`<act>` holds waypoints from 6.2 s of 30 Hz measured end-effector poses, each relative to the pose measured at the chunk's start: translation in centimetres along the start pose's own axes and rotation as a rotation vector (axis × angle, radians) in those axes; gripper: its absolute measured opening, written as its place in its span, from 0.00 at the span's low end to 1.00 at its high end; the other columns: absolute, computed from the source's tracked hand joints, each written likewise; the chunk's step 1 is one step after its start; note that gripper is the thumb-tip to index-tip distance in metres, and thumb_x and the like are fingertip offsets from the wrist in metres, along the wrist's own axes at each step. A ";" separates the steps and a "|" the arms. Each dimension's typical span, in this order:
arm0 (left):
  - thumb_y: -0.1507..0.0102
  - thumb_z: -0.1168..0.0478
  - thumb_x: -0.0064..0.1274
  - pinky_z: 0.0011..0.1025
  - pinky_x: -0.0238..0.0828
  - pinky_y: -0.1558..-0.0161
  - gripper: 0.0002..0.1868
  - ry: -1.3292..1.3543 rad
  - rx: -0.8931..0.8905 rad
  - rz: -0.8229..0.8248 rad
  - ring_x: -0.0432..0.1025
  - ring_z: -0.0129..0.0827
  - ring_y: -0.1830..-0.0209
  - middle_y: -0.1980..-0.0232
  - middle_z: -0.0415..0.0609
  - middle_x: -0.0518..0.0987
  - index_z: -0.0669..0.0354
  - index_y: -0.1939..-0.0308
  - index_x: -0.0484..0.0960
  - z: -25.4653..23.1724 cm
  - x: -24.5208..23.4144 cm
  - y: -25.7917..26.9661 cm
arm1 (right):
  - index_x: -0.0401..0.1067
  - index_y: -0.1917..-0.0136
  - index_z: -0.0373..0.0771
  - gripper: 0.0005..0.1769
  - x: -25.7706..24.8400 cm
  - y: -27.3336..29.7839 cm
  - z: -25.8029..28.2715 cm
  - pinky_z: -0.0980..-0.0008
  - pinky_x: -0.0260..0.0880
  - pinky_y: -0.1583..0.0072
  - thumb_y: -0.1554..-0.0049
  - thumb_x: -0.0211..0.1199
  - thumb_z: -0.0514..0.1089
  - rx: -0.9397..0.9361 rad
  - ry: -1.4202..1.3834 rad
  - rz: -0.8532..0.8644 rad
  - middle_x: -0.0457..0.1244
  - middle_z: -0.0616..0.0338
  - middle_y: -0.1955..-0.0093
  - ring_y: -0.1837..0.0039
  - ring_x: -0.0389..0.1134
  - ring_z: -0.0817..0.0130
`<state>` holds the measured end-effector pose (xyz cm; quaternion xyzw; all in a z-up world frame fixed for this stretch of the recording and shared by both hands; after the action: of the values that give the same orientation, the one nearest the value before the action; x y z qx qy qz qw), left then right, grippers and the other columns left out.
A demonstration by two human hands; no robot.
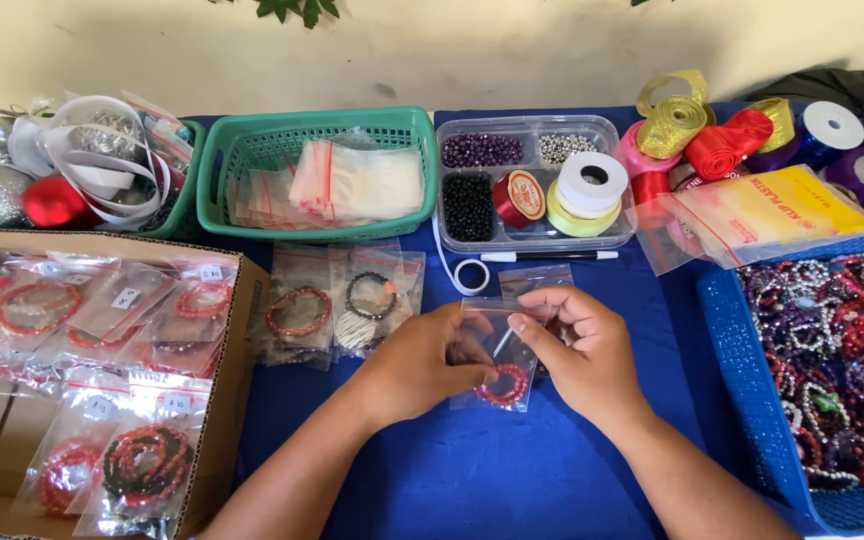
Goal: The person takes handmade beaded bracelets from a basket and places them individually into small plastic bags, sealing each bag by hand.
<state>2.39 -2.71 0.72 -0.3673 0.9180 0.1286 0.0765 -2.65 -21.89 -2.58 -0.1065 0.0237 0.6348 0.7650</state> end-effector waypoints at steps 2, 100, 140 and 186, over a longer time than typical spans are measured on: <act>0.43 0.62 0.64 0.27 0.75 0.61 0.25 -0.022 -0.027 0.022 0.79 0.25 0.65 0.62 0.48 0.87 0.65 0.44 0.74 0.5 0.1 0.0 | 0.75 0.46 0.31 0.10 0.0 0.0 -0.2 0.79 0.69 0.51 0.42 0.68 0.35 0.020 0.003 0.003 0.72 0.59 0.55 0.53 0.70 0.81; 0.35 0.59 0.56 0.27 0.76 0.64 0.31 -0.082 0.159 -0.287 0.80 0.28 0.63 0.52 0.47 0.85 0.61 0.28 0.66 -0.9 -0.6 0.2 | 0.66 0.29 0.35 0.33 -4.0 -1.9 3.4 0.71 0.72 0.56 0.46 0.72 0.37 -0.120 0.634 -0.194 0.69 0.53 0.54 0.59 0.73 0.68; 0.37 0.58 0.56 0.34 0.78 0.61 0.26 -0.396 0.238 -0.323 0.83 0.40 0.58 0.54 0.51 0.87 0.57 0.35 0.75 -1.9 -0.2 0.3 | 0.71 0.36 0.37 0.26 -4.6 0.4 6.6 0.62 0.71 0.52 0.45 0.70 0.48 -0.085 0.838 -0.246 0.67 0.51 0.49 0.54 0.71 0.56; 0.38 0.59 0.58 0.38 0.74 0.50 0.18 -0.515 0.465 -0.026 0.78 0.48 0.51 0.51 0.54 0.83 0.60 0.45 0.82 -2.0 3.0 -0.1 | 0.76 0.47 0.34 0.07 -12.9 6.7 10.9 0.81 0.68 0.56 0.37 0.63 0.39 -0.054 0.319 -0.506 0.70 0.64 0.60 0.58 0.69 0.84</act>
<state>0.21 -5.27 1.94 -0.3072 0.8686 0.0036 0.3888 -12.77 -31.07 9.43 -0.2277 0.0993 0.3998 0.8823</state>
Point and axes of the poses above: each hand's wrist, its own y-axis away from the middle knuckle, its own x-axis out of the palm, z = x × y, the point moved 4 cm from there along -y, towards the middle knuckle
